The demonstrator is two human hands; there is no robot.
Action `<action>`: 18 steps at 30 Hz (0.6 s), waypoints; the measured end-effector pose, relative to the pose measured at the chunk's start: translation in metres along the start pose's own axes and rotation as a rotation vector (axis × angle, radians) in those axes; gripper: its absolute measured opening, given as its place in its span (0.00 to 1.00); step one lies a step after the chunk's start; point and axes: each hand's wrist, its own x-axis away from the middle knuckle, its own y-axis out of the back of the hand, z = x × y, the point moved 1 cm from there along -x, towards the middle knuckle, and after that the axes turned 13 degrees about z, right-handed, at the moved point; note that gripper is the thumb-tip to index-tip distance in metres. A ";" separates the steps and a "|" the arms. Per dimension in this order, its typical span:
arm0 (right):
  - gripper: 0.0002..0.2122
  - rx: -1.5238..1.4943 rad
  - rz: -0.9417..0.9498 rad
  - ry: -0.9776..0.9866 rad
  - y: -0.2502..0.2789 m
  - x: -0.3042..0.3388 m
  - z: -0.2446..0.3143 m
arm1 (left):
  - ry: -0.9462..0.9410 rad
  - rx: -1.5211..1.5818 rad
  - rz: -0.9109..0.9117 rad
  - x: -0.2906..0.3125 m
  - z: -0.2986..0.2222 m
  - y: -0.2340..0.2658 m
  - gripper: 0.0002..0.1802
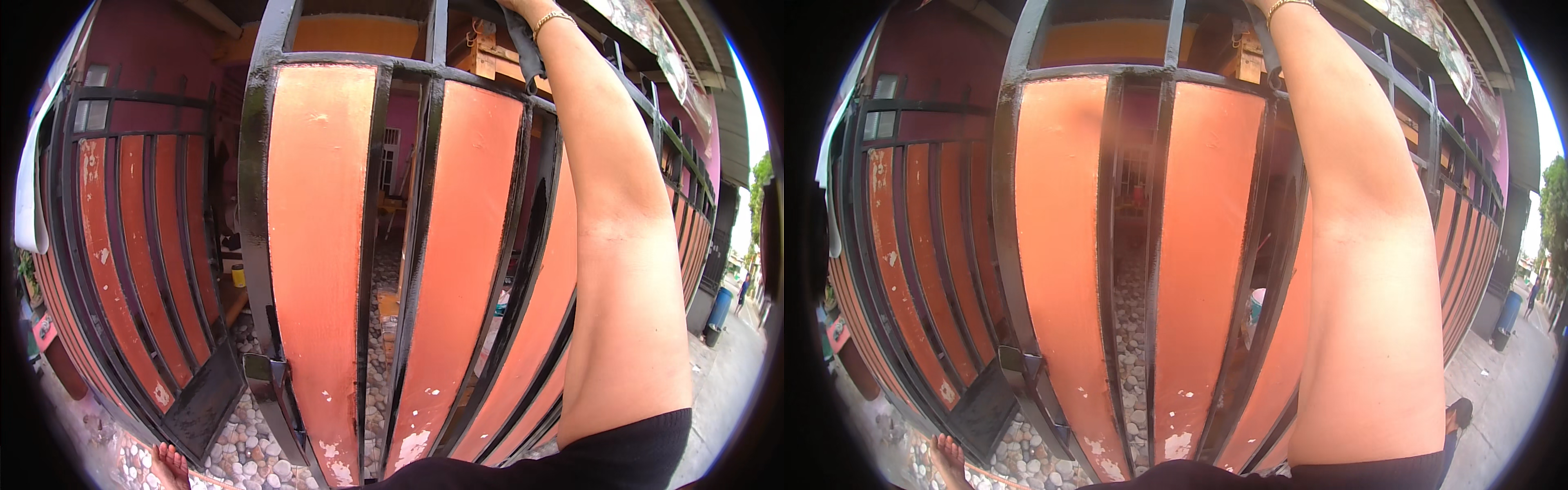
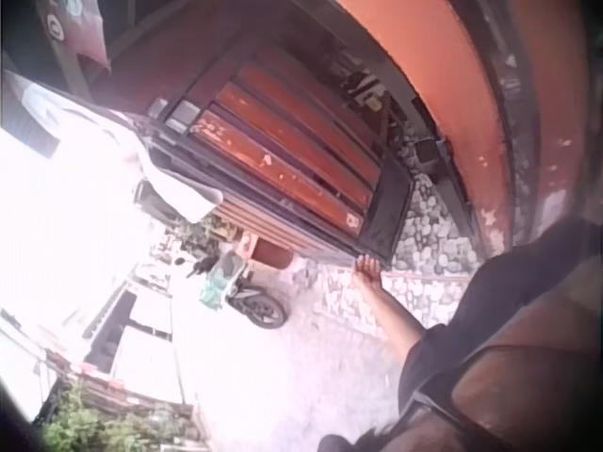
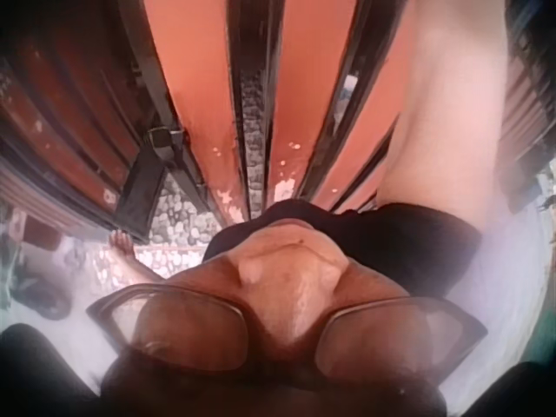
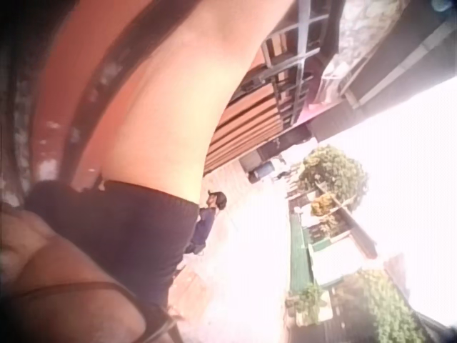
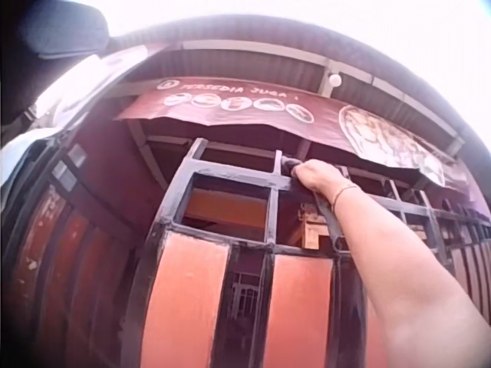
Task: The person wipes down the black frame and orange panels of a metal gate using a grey cloth, reaching high and low to clean different sections.
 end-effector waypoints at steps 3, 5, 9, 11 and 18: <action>0.23 0.038 -0.023 0.032 -0.009 -0.002 -0.001 | 0.013 -0.004 -0.039 0.000 -0.008 0.004 0.24; 0.23 -0.030 -0.022 0.078 -0.009 0.003 0.002 | 0.097 0.047 -0.049 0.009 -0.007 -0.021 0.35; 0.17 -0.051 -0.170 0.308 -0.021 -0.002 0.030 | 0.025 -0.010 -0.051 -0.018 -0.015 0.001 0.22; 0.15 -0.048 -0.354 -0.019 -0.028 0.064 0.069 | 0.037 -0.047 0.017 0.005 -0.021 -0.054 0.19; 0.06 0.173 -0.485 0.340 -0.024 0.060 0.051 | 0.090 -0.016 0.039 0.017 -0.020 -0.093 0.15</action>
